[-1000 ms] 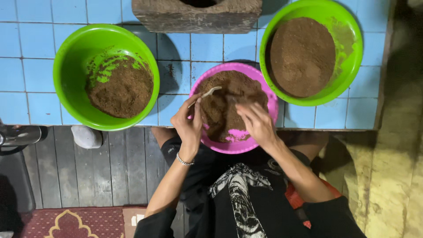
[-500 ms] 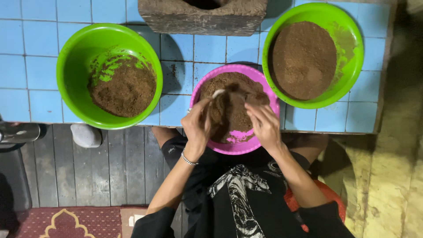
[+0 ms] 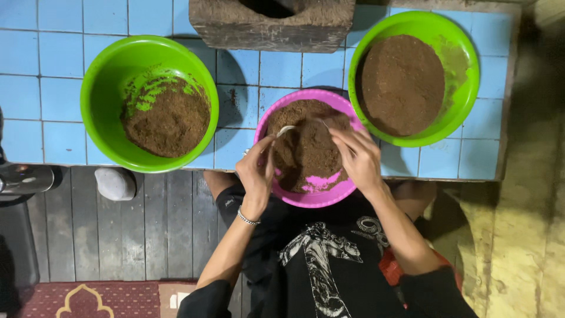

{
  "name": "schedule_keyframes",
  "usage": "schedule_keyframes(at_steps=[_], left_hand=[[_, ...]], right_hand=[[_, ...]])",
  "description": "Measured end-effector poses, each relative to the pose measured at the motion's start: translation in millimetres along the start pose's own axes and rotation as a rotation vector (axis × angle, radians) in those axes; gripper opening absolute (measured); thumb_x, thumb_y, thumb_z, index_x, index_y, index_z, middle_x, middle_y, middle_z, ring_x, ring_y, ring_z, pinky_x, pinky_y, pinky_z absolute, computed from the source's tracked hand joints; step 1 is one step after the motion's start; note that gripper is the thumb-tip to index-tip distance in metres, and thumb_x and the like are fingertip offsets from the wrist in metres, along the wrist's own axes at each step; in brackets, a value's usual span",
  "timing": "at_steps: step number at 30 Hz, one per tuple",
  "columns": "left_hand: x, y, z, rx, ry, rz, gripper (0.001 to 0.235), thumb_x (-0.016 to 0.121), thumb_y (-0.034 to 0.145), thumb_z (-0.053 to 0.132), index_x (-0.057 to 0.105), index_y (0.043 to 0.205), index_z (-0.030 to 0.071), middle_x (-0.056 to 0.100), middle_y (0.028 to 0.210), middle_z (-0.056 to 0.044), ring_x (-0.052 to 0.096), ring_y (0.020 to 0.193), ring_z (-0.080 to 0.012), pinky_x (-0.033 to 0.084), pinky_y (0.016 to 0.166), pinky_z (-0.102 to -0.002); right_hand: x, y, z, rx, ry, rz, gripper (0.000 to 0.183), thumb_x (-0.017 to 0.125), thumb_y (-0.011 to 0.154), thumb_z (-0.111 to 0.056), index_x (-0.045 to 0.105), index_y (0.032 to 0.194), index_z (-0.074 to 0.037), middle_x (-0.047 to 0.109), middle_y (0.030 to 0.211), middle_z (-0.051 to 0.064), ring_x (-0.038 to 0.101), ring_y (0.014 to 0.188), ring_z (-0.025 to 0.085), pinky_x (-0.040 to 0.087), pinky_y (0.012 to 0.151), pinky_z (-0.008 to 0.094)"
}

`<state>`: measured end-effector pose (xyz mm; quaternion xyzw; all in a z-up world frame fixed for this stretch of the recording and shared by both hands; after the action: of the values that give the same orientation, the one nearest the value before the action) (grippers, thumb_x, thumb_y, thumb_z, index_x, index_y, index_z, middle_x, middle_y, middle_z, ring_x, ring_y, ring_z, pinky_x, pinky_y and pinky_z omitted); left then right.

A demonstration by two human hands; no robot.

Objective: The person uses two spoons to mix a brown powder in a pink bowl placed on a tiled table. Two other green bowls containing similar powder are visible nearby.

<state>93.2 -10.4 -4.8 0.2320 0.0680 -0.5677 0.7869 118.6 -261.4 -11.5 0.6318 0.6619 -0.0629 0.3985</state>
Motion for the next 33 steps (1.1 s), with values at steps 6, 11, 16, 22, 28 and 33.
schedule_keyframes(at_steps=[6, 11, 16, 22, 28, 33], left_hand=[[-19.0, 6.2, 12.2, 0.023, 0.076, 0.038, 0.018, 0.072, 0.095, 0.004, 0.078, 0.109, 0.014, 0.080, 0.097, -0.007, 0.077, 0.094, -0.0269, 0.062, 0.080, -0.039], [-20.4, 12.2, 12.6, 0.016, 0.047, 0.051, 0.018, 0.071, 0.095, 0.002, 0.079, 0.108, 0.012, 0.080, 0.096, -0.009, 0.077, 0.093, -0.0292, 0.062, 0.080, -0.039], [-13.3, 18.4, 15.7, 0.041, 0.009, 0.046, 0.025, 0.069, 0.094, -0.004, 0.078, 0.113, 0.011, 0.080, 0.099, -0.011, 0.077, 0.093, -0.0310, 0.062, 0.080, -0.040], [19.5, 21.7, -4.2, 0.145, 0.159, -0.007, 0.039, 0.067, 0.085, -0.012, 0.074, 0.116, 0.009, 0.079, 0.098, -0.014, 0.075, 0.093, -0.0363, 0.060, 0.079, -0.049], [17.5, 15.8, 12.9, 0.144, 0.083, -0.058, 0.034, 0.063, 0.090, -0.010, 0.073, 0.114, 0.011, 0.079, 0.103, -0.012, 0.076, 0.094, -0.0344, 0.061, 0.079, -0.045], [-0.1, 14.6, 6.0, 0.148, 0.171, -0.010, 0.028, 0.064, 0.095, -0.002, 0.074, 0.114, 0.016, 0.079, 0.104, -0.005, 0.077, 0.091, -0.0267, 0.062, 0.076, -0.038]], right_hand=[[43.0, 19.3, 12.7, -0.094, -0.047, -0.089, 0.023, 0.067, 0.098, 0.000, 0.077, 0.117, -0.008, 0.076, 0.099, 0.014, 0.068, 0.084, 0.034, 0.058, 0.073, 0.043], [42.7, 16.3, 20.8, -0.078, -0.088, -0.103, 0.020, 0.068, 0.098, -0.003, 0.078, 0.114, -0.008, 0.077, 0.102, 0.012, 0.067, 0.087, 0.030, 0.057, 0.075, 0.039], [29.2, 15.9, 5.9, -0.065, -0.166, -0.115, 0.018, 0.069, 0.099, -0.008, 0.078, 0.114, -0.011, 0.077, 0.100, 0.009, 0.066, 0.088, 0.025, 0.055, 0.077, 0.035], [22.2, 33.4, 9.3, 0.022, -0.065, -0.092, 0.020, 0.067, 0.098, 0.000, 0.078, 0.114, -0.007, 0.077, 0.103, 0.013, 0.069, 0.095, 0.031, 0.057, 0.084, 0.042], [64.9, 46.2, 32.7, -0.005, 0.051, -0.238, 0.017, 0.067, 0.100, -0.005, 0.078, 0.112, -0.010, 0.078, 0.101, 0.011, 0.069, 0.098, 0.029, 0.055, 0.084, 0.041], [52.0, 52.2, 18.0, -0.034, 0.038, -0.310, 0.021, 0.063, 0.101, -0.005, 0.077, 0.116, -0.011, 0.077, 0.106, 0.010, 0.066, 0.101, 0.027, 0.053, 0.089, 0.039]])
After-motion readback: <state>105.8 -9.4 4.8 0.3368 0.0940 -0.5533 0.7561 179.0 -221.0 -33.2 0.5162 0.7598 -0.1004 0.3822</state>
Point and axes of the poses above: each hand's wrist, its own y-axis towards the middle knuckle, its own x-axis out of the palm, z = x × y, the point moved 10 cm from there along y, towards the middle knuckle
